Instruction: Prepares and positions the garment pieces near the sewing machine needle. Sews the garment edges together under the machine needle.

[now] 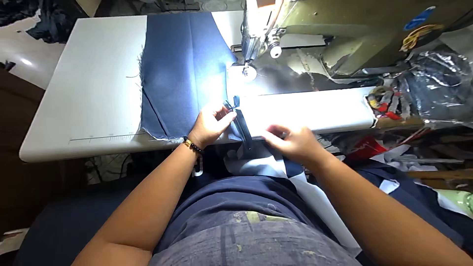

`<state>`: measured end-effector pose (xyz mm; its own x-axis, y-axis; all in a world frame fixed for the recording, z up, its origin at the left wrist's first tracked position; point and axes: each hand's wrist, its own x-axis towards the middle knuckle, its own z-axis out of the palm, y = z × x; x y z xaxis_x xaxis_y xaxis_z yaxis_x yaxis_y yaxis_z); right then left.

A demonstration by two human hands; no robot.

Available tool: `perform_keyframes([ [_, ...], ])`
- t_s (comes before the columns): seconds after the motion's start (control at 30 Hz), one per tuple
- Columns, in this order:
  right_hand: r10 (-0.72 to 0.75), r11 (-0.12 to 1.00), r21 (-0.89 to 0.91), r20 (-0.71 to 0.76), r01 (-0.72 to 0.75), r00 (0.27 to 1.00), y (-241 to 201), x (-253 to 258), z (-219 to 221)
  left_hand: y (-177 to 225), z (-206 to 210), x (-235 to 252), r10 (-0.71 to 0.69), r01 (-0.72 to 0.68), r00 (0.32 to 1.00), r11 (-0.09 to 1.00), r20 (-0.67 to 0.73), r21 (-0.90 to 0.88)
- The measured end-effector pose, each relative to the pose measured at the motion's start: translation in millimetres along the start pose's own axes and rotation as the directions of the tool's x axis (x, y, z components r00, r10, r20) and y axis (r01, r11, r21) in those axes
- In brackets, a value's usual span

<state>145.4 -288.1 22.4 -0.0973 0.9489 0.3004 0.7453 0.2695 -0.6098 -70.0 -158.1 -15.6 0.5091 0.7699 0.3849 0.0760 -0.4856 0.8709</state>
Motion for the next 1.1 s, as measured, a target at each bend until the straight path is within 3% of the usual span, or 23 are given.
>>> perform_keyframes([
  [0.03,0.020,1.000,-0.009,-0.066,-0.021,0.998,-6,17,0,3,-1,-2,0.008,-0.009,1.000,1.000,0.018,0.030],
  [0.17,0.187,0.958,0.191,0.146,-0.213,0.971,-16,63,7,9,-1,-2,0.044,-0.046,0.998,0.998,0.036,0.051],
  [0.33,0.165,0.897,0.388,0.146,-0.210,0.975,-11,65,16,10,-1,0,0.053,-0.058,0.994,0.997,0.096,0.055],
  [0.43,0.171,0.890,0.420,0.057,-0.180,0.984,-8,53,11,17,-2,6,0.008,-0.018,0.982,0.998,0.189,0.054],
  [0.53,0.047,0.930,0.366,-0.051,-0.025,0.998,-19,43,-27,29,-14,36,-0.115,0.075,0.977,0.973,0.179,0.217],
  [0.63,-0.116,0.927,0.340,-0.140,0.158,0.983,-28,42,-74,17,-31,78,-0.138,0.004,0.971,0.827,0.197,0.563],
  [0.7,-0.161,0.926,0.291,-0.267,0.239,0.950,-33,45,-87,-6,-37,92,-0.148,-0.044,0.963,0.739,0.227,0.672],
  [0.77,-0.187,0.925,0.244,-0.376,0.292,0.907,-32,52,-76,-25,-30,88,-0.148,-0.071,0.963,0.666,0.225,0.742],
  [0.87,-0.234,0.933,0.142,-0.456,0.330,0.859,-7,61,-16,-25,-13,73,-0.125,-0.068,0.974,0.631,0.188,0.773],
  [0.97,-0.295,0.947,-0.001,-0.401,0.322,0.867,20,52,46,-11,-3,66,-0.207,-0.025,0.958,0.630,0.199,0.776],
  [1.1,-0.354,0.934,-0.062,-0.309,0.352,0.883,32,41,65,-6,-9,68,-0.228,-0.043,0.943,0.640,0.243,0.767],
])
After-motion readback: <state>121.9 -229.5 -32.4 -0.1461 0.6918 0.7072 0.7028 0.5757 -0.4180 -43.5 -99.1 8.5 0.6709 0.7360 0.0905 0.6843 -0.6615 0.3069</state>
